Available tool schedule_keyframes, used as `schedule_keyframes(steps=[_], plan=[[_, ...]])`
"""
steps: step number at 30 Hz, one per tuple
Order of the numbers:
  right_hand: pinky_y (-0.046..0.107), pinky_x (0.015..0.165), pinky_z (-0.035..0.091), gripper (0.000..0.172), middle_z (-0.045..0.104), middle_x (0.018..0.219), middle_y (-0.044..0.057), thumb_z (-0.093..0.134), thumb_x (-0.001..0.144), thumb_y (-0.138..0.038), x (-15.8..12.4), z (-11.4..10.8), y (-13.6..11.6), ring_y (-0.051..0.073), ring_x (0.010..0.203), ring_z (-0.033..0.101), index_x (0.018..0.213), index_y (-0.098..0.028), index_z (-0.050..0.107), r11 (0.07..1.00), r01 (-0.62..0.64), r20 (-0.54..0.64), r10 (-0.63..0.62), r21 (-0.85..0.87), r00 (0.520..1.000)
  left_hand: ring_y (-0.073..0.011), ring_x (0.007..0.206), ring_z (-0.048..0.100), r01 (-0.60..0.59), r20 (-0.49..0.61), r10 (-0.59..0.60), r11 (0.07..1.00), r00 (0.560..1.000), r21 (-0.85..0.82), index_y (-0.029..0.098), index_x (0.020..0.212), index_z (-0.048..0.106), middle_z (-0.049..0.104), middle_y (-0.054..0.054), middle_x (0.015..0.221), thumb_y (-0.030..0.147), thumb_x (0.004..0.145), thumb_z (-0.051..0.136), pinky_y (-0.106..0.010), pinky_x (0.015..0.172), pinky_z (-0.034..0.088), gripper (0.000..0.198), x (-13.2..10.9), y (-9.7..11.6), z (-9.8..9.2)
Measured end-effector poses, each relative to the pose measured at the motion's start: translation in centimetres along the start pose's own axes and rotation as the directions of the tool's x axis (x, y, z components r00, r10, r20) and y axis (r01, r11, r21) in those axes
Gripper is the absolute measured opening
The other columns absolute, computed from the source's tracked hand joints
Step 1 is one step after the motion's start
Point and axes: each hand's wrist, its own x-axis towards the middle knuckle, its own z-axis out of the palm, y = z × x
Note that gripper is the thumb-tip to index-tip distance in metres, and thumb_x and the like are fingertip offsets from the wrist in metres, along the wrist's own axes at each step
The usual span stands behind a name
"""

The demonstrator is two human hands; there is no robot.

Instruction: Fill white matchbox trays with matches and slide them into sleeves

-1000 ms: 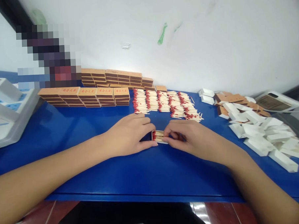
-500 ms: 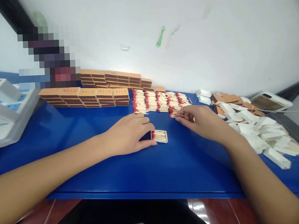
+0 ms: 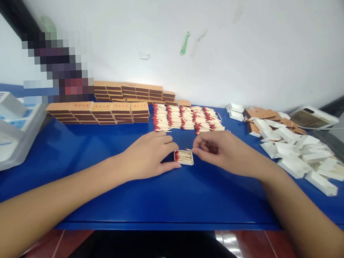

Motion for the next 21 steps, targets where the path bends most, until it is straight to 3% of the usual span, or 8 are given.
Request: schedule_keyframes(steps=[6,16,21], plan=[[0.027,0.058,0.038,0.008,0.059,0.071,-0.004,0.062,0.094,-0.02,-0.2,1.5,-1.7,0.012,0.062,0.053,0.089,-0.023,0.067,0.996,0.06,0.054,-0.056,-0.072,0.997,-0.0226,0.093,0.063,-0.01,-0.015,0.01,1.0,1.0,0.002,0.017,0.115,0.074,0.07,-0.005,0.099,0.052,0.105,0.065,-0.038,0.09,0.046,0.038,0.0,0.0,0.2],[0.027,0.058,0.038,0.014,0.062,0.073,-0.003,0.06,0.103,-0.028,-0.1,1.4,-1.4,0.013,0.062,0.055,0.095,-0.022,0.069,0.994,0.067,0.086,-0.06,-0.086,0.995,-0.0232,0.093,0.063,0.002,-0.007,-0.003,1.0,1.0,-0.01,0.017,0.116,0.074,0.07,-0.005,0.1,0.052,0.104,0.066,-0.038,0.09,0.046,0.038,0.1,0.0,0.1],[0.027,0.058,0.037,0.014,0.06,0.071,-0.003,0.061,0.103,-0.029,-0.1,1.4,-1.3,0.013,0.061,0.054,0.094,-0.022,0.069,0.99,0.094,0.033,-0.091,-0.106,0.995,-0.0232,0.094,0.064,-0.002,-0.01,0.002,1.0,1.0,-0.008,0.017,0.117,0.073,0.07,-0.005,0.1,0.052,0.104,0.066,-0.039,0.093,0.047,0.038,0.0,0.0,0.2]])
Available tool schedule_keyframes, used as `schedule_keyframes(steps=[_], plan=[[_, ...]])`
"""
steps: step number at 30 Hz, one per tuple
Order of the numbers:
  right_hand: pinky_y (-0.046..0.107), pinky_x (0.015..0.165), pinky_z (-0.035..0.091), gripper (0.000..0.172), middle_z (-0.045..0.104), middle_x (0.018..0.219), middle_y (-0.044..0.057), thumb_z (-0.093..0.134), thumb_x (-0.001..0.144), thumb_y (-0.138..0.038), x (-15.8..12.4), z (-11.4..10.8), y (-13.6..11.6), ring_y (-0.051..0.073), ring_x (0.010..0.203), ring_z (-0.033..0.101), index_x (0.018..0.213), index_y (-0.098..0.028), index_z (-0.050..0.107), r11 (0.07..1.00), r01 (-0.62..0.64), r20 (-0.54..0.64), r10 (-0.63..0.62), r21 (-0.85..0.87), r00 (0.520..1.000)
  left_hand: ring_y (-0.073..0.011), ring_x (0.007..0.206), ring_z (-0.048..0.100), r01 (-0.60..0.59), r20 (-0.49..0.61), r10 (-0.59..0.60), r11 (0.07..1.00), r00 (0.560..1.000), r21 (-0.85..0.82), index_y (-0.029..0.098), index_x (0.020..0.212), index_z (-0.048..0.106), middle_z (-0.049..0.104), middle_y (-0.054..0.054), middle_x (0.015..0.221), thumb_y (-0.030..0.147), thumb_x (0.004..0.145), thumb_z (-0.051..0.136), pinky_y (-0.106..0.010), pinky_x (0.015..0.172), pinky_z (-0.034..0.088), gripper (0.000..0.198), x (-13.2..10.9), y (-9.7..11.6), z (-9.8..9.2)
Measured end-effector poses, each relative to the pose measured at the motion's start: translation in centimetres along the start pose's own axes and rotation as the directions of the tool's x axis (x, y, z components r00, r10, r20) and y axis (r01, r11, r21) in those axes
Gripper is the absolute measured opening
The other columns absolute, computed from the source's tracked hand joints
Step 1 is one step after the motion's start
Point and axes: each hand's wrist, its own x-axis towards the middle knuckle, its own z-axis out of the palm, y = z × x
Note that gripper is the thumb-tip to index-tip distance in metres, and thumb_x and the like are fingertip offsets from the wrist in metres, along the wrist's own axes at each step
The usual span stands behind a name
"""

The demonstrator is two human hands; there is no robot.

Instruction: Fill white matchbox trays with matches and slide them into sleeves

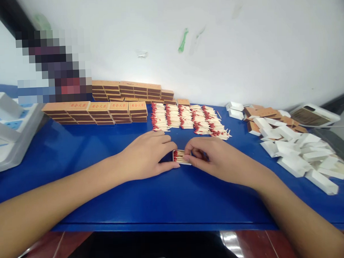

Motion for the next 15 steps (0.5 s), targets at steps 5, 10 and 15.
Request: schedule_keyframes(steps=[5,10,15], plan=[[0.029,0.059,0.036,0.018,0.052,0.061,-0.004,0.062,0.102,-0.032,-0.5,-1.8,2.2,0.014,0.056,0.05,0.089,-0.022,0.069,0.986,-0.079,-0.303,0.031,-0.146,0.953,-0.0232,0.094,0.064,-0.005,-0.005,0.006,1.0,1.0,0.011,0.017,0.118,0.073,0.07,-0.005,0.1,0.05,0.105,0.065,-0.04,0.093,0.048,0.037,0.0,0.0,0.0],[0.03,0.057,0.035,0.017,0.058,0.058,-0.001,0.063,0.096,-0.029,-0.8,-3.5,5.6,0.017,0.055,0.053,0.083,-0.022,0.072,0.948,-0.212,-0.333,0.125,-0.238,0.935,-0.0238,0.096,0.064,0.0,0.012,0.0,1.0,1.0,0.008,0.017,0.118,0.073,0.071,-0.005,0.101,0.05,0.105,0.064,-0.039,0.092,0.047,0.036,0.0,0.0,-0.1],[0.03,0.058,0.035,0.019,0.062,0.062,0.0,0.063,0.095,-0.031,-0.1,-2.9,6.8,0.017,0.057,0.055,0.082,-0.022,0.072,0.948,-0.201,-0.258,0.136,-0.245,0.957,-0.0233,0.095,0.064,0.004,0.026,-0.004,1.0,1.0,0.0,0.017,0.118,0.073,0.072,-0.005,0.102,0.049,0.105,0.065,-0.038,0.092,0.047,0.036,0.1,0.1,-0.3]])
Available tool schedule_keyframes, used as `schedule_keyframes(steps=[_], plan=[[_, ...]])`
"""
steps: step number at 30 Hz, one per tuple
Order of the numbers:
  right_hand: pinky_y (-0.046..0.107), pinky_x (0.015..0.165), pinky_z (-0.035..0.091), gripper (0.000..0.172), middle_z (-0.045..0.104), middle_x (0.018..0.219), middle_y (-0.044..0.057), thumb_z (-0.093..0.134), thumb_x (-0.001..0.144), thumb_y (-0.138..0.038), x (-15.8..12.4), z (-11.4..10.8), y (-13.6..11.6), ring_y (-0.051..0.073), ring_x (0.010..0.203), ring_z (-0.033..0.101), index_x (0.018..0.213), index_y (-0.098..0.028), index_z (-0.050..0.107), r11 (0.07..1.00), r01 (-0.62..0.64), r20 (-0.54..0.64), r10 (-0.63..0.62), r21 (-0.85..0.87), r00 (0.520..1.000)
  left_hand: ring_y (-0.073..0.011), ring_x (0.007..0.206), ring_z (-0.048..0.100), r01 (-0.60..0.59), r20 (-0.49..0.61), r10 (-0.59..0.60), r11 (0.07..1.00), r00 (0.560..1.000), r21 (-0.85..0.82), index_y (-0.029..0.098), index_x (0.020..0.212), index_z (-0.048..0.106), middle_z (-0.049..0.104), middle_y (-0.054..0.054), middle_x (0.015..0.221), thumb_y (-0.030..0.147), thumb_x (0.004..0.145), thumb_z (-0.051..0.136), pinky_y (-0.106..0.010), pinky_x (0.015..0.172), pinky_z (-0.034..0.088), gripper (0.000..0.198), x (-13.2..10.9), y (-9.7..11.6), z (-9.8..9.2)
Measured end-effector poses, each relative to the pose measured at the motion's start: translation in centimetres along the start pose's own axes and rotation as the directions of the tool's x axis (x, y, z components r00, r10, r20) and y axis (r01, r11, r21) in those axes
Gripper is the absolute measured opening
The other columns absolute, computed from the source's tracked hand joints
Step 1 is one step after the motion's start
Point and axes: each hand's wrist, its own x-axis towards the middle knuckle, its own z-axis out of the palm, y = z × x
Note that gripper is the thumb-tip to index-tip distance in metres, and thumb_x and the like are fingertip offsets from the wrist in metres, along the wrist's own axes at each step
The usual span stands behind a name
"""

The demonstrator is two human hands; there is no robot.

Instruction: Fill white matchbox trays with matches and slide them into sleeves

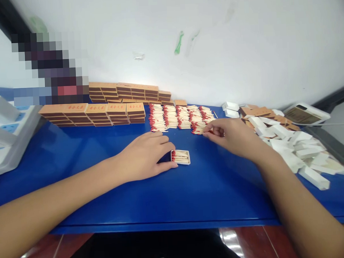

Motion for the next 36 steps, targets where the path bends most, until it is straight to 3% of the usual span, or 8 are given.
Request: schedule_keyframes(steps=[6,12,19,25,32,36], plan=[[0.03,0.059,0.036,0.022,0.065,0.067,0.001,0.058,0.098,-0.032,0.4,0.5,-0.2,0.017,0.061,0.056,0.085,-0.02,0.07,0.999,-0.032,0.098,0.031,0.008,0.995,-0.0237,0.097,0.064,0.002,0.01,-0.002,1.0,1.0,0.004,0.017,0.12,0.073,0.072,-0.006,0.104,0.05,0.106,0.063,-0.039,0.092,0.047,0.038,-0.1,0.0,-0.1],[0.03,0.059,0.035,0.023,0.057,0.064,-0.002,0.058,0.102,-0.036,-0.3,-0.3,-1.2,0.016,0.059,0.051,0.084,-0.022,0.064,0.993,-0.017,0.069,0.009,0.115,0.998,-0.0231,0.095,0.064,0.007,0.01,-0.007,1.0,1.0,-0.005,0.017,0.12,0.073,0.072,-0.006,0.103,0.05,0.106,0.064,-0.039,0.091,0.047,0.037,-0.1,0.0,-0.2],[0.028,0.058,0.037,0.008,0.057,0.068,-0.004,0.064,0.096,-0.026,-1.4,-0.1,-5.4,0.013,0.06,0.052,0.09,-0.022,0.068,0.947,0.064,0.164,-0.121,0.315,0.979,-0.023,0.092,0.063,0.034,0.004,-0.034,0.999,0.999,-0.001,0.017,0.116,0.075,0.071,-0.005,0.097,0.051,0.103,0.068,-0.038,0.087,0.046,0.037,0.0,0.2,-0.3],[0.027,0.059,0.036,0.01,0.056,0.07,-0.004,0.061,0.096,-0.02,-1.6,0.7,-6.7,0.013,0.062,0.052,0.093,-0.021,0.07,0.939,0.138,0.25,-0.223,0.316,0.942,-0.0225,0.089,0.063,0.046,0.006,-0.045,0.998,0.999,-0.031,0.017,0.114,0.076,0.07,-0.005,0.094,0.051,0.102,0.069,-0.038,0.088,0.046,0.037,0.2,0.2,-0.4],[0.027,0.059,0.036,0.011,0.055,0.068,-0.003,0.061,0.098,-0.023,-1.6,0.6,-6.9,0.014,0.061,0.052,0.094,-0.022,0.071,0.939,0.143,0.227,-0.22,0.313,0.949,-0.0223,0.089,0.062,0.042,0.007,-0.041,0.999,0.999,-0.024,0.018,0.112,0.075,0.071,-0.005,0.095,0.051,0.102,0.068,-0.038,0.087,0.046,0.036,0.3,0.3,-0.4],[0.029,0.059,0.036,0.015,0.054,0.065,-0.004,0.062,0.101,-0.031,-1.4,-0.1,-5.6,0.014,0.058,0.05,0.094,-0.023,0.072,0.959,0.108,0.098,-0.138,0.263,0.986,-0.0217,0.089,0.062,0.029,-0.008,-0.03,0.999,1.0,-0.013,0.018,0.114,0.075,0.071,-0.005,0.096,0.051,0.102,0.068,-0.038,0.088,0.047,0.036,0.1,0.2,-0.3]])
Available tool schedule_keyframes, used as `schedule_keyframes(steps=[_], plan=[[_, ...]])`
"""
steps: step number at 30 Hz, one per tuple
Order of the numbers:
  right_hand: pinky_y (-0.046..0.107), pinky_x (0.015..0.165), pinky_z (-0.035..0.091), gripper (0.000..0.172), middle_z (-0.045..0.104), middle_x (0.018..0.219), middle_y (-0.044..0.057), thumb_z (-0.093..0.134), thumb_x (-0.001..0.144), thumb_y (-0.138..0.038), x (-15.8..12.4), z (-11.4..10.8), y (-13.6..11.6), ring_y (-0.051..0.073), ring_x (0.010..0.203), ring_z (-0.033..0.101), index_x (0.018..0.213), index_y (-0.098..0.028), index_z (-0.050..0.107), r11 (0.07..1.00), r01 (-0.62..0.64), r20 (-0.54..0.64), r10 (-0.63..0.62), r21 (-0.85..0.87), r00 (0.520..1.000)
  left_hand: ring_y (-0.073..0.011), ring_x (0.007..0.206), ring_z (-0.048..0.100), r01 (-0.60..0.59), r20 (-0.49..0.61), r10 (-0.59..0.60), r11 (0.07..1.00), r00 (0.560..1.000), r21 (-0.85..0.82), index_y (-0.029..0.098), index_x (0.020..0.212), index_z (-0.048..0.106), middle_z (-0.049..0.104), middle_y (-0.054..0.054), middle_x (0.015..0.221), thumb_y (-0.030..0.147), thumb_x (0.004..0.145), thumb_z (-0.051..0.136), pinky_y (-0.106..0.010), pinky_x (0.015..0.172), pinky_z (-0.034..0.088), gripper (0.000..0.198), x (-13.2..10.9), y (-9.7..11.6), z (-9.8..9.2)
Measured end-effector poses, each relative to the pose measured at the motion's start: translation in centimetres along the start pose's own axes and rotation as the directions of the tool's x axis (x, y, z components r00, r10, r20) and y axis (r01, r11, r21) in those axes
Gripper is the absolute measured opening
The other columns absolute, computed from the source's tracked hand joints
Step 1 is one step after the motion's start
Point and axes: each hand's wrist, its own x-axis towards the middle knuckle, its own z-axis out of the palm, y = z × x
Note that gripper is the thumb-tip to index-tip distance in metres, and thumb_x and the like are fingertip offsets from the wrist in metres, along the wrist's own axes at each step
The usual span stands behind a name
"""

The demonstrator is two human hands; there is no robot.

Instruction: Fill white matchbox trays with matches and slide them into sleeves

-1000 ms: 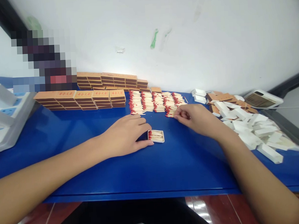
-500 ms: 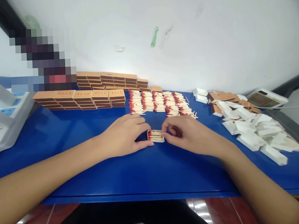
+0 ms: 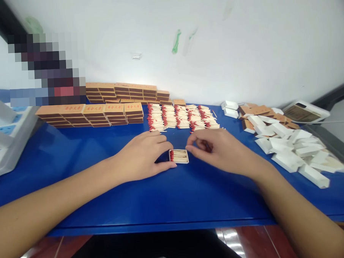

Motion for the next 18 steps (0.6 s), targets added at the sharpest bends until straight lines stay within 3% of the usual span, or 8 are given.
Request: schedule_keyframes(steps=[3,8,13,18], plan=[[0.031,0.062,0.037,0.017,0.058,0.065,-0.002,0.06,0.101,-0.032,0.0,-1.2,2.1,0.016,0.06,0.053,0.094,-0.022,0.073,0.991,-0.055,-0.077,0.046,-0.122,0.996,-0.0223,0.091,0.063,0.006,0.008,-0.006,1.0,1.0,-0.004,0.018,0.115,0.075,0.071,-0.005,0.096,0.05,0.103,0.068,-0.038,0.09,0.047,0.036,-0.1,0.0,0.0],[0.031,0.061,0.036,0.017,0.064,0.069,0.001,0.06,0.097,-0.028,0.2,-2.1,4.5,0.018,0.063,0.056,0.085,-0.022,0.069,0.961,-0.14,-0.048,0.133,-0.238,0.99,-0.0226,0.092,0.063,0.025,0.041,-0.025,1.0,0.999,-0.019,0.018,0.114,0.075,0.07,-0.005,0.097,0.051,0.104,0.067,-0.039,0.091,0.047,0.035,0.0,0.0,-0.1],[0.03,0.06,0.036,0.015,0.065,0.07,0.001,0.058,0.096,-0.027,0.6,-1.5,4.4,0.017,0.062,0.055,0.083,-0.021,0.064,0.961,-0.172,0.025,0.182,-0.217,0.983,-0.0227,0.093,0.063,0.022,0.04,-0.022,1.0,0.999,-0.008,0.018,0.115,0.074,0.071,-0.005,0.097,0.052,0.104,0.066,-0.038,0.09,0.047,0.036,0.1,0.1,-0.2],[0.029,0.061,0.036,0.01,0.063,0.07,0.001,0.059,0.094,-0.025,0.6,-1.1,3.8,0.017,0.061,0.053,0.088,-0.021,0.066,0.972,-0.111,0.036,0.121,-0.206,0.992,-0.023,0.093,0.063,0.017,0.029,-0.017,1.0,0.999,-0.011,0.018,0.115,0.075,0.071,-0.005,0.097,0.051,0.103,0.067,-0.039,0.09,0.046,0.036,0.1,0.0,-0.1]])
